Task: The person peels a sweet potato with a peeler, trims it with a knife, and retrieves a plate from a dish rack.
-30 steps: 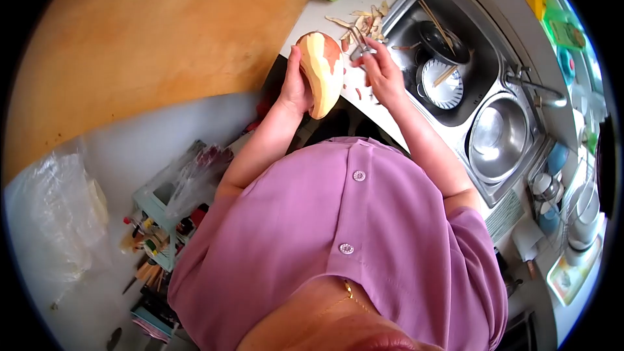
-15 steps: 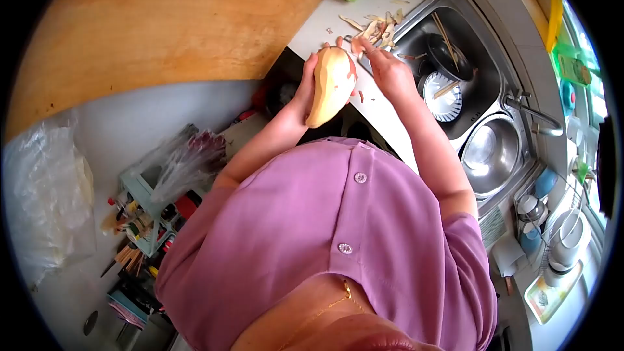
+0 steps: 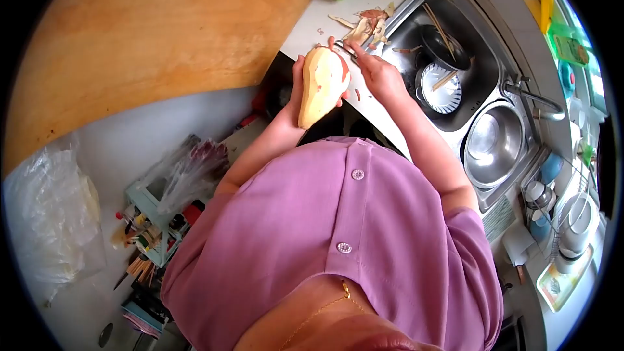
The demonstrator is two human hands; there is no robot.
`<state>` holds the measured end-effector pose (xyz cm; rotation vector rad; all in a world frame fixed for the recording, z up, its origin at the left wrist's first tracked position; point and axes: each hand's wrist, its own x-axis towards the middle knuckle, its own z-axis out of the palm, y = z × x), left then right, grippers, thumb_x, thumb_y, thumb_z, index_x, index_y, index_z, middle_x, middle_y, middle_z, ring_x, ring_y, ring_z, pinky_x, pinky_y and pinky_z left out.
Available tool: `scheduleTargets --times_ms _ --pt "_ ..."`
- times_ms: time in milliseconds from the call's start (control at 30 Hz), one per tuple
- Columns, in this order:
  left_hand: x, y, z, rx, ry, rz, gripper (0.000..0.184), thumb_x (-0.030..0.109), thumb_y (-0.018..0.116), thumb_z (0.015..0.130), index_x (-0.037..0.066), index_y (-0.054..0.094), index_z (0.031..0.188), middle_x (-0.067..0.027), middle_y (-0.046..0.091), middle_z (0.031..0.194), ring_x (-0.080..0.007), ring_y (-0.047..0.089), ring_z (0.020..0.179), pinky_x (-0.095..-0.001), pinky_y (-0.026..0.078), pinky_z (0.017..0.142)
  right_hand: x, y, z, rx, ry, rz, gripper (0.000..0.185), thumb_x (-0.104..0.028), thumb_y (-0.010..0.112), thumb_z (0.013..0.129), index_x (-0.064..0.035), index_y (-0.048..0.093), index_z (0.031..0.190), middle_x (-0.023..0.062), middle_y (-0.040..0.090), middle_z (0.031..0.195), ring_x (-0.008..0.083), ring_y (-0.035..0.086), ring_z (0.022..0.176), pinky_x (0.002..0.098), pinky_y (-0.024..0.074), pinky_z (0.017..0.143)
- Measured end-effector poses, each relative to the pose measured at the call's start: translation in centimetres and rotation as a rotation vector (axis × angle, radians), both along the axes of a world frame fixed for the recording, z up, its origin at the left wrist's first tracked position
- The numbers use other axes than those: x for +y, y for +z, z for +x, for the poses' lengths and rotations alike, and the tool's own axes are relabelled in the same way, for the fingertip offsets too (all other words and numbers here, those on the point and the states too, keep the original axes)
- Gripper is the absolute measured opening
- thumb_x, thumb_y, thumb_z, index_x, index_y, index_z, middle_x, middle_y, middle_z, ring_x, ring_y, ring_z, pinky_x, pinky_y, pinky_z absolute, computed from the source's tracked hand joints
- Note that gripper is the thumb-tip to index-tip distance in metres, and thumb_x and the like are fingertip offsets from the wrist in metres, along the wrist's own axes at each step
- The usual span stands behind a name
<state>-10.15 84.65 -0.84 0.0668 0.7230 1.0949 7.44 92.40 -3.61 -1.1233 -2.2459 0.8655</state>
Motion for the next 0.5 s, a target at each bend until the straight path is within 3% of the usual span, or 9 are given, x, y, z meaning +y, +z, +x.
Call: scheduleTargets --times_ms 67,100,167,200,233,300,400,433,500 --pt "0.4 1.0 0.4 0.049 -0.011 0.083 0.078 0.076 0.022 0.084 0.018 0.041 0.133 -0.0103 0.060 0.097 -0.0269 0.064 0.066 -0.0313 0.054 0.048 0.4 -1.9 0.5 -0.032 -0.105 -0.431 0.040 -0.020 0.053 0.093 -0.0205 0.051 0.133 0.0097 0.065 0.078 0.0228 0.064 0.067 0.0352 0.0513 0.066" --pt "0.6 0.6 0.2 0.057 0.012 0.062 0.094 0.083 0.026 0.078 0.009 0.041 0.136 -0.0134 0.061 0.100 -0.0284 0.065 0.074 -0.0326 0.054 0.049 0.3 -1.4 0.5 -0.031 -0.113 -0.434 0.040 -0.020 0.053 0.093 -0.0205 0.051 0.133 0.0097 0.065 0.078 0.0228 0.064 0.067 0.0352 0.0513 0.066" --pt "1.1 -0.6 -0.6 -0.026 0.027 0.031 0.094 0.081 0.028 0.080 0.010 0.036 0.140 -0.0128 0.060 0.106 -0.0291 0.065 0.087 -0.0376 0.057 0.066 0.1 -0.4 -0.1 0.134 -0.241 -0.651 0.041 -0.022 0.051 0.096 -0.0245 0.047 0.137 0.0025 0.061 0.073 0.0088 0.054 0.059 0.0243 0.0476 0.060" --pt "1.4 -0.7 -0.7 -0.012 0.059 -0.025 0.093 0.080 0.028 0.081 0.010 0.035 0.141 -0.0128 0.060 0.110 -0.0295 0.064 0.094 -0.0397 0.057 0.072 0.1 0.6 -0.4 0.170 -0.245 -0.743 0.041 -0.022 0.051 0.097 -0.0207 0.047 0.138 -0.0004 0.060 0.073 0.0055 0.048 0.057 0.0214 0.0453 0.057" --pt "1.6 -0.7 -0.8 -0.012 0.056 -0.023 0.093 0.080 0.028 0.081 0.010 0.035 0.141 -0.0128 0.060 0.110 -0.0295 0.064 0.094 -0.0397 0.057 0.072 -0.2 1.2 -0.7 0.233 -0.264 -0.776 0.041 -0.022 0.051 0.097 -0.0182 0.047 0.137 0.0000 0.060 0.075 0.0056 0.048 0.057 0.0212 0.0450 0.056" --pt "1.8 -0.3 -1.2 0.118 -0.041 0.103 0.073 0.071 0.027 0.089 0.019 0.037 0.139 -0.0125 0.052 0.125 -0.0305 0.060 0.101 -0.0440 0.052 0.081 -0.9 2.2 -1.4 0.295 -0.280 -0.810 0.041 -0.021 0.051 0.097 -0.0157 0.048 0.137 0.0005 0.060 0.076 0.0057 0.048 0.056 0.0209 0.0448 0.055" --pt "1.6 0.8 -1.5 0.008 -0.031 0.024 0.075 0.071 0.029 0.088 0.015 0.038 0.137 -0.0130 0.054 0.124 -0.0316 0.060 0.102 -0.0442 0.052 0.083 -1.8 3.5 -1.7 0.438 -0.293 -0.778 0.040 -0.016 0.052 0.096 -0.0128 0.048 0.136 0.0016 0.059 0.078 0.0066 0.050 0.056 0.0215 0.0450 0.053" --pt "1.4 0.7 -1.9 -0.075 -0.052 0.060 0.073 0.069 0.037 0.087 0.014 0.039 0.135 -0.0126 0.056 0.121 -0.0321 0.060 0.103 -0.0439 0.052 0.084 -1.9 3.8 -1.6 0.409 -0.269 -0.759 0.040 -0.014 0.052 0.096 -0.0129 0.048 0.136 0.0017 0.059 0.078 0.0065 0.051 0.058 0.0218 0.0454 0.054" --pt "1.5 0.2 -1.7 0.025 -0.043 0.075 0.073 0.068 0.042 0.085 0.014 0.040 0.135 -0.0127 0.057 0.119 -0.0317 0.060 0.102 -0.0434 0.052 0.083 -2.0 3.8 -1.5 0.401 -0.231 -0.712 0.040 -0.010 0.053 0.095 -0.0130 0.050 0.134 0.0032 0.059 0.077 0.0077 0.053 0.059 0.0239 0.0473 0.057"
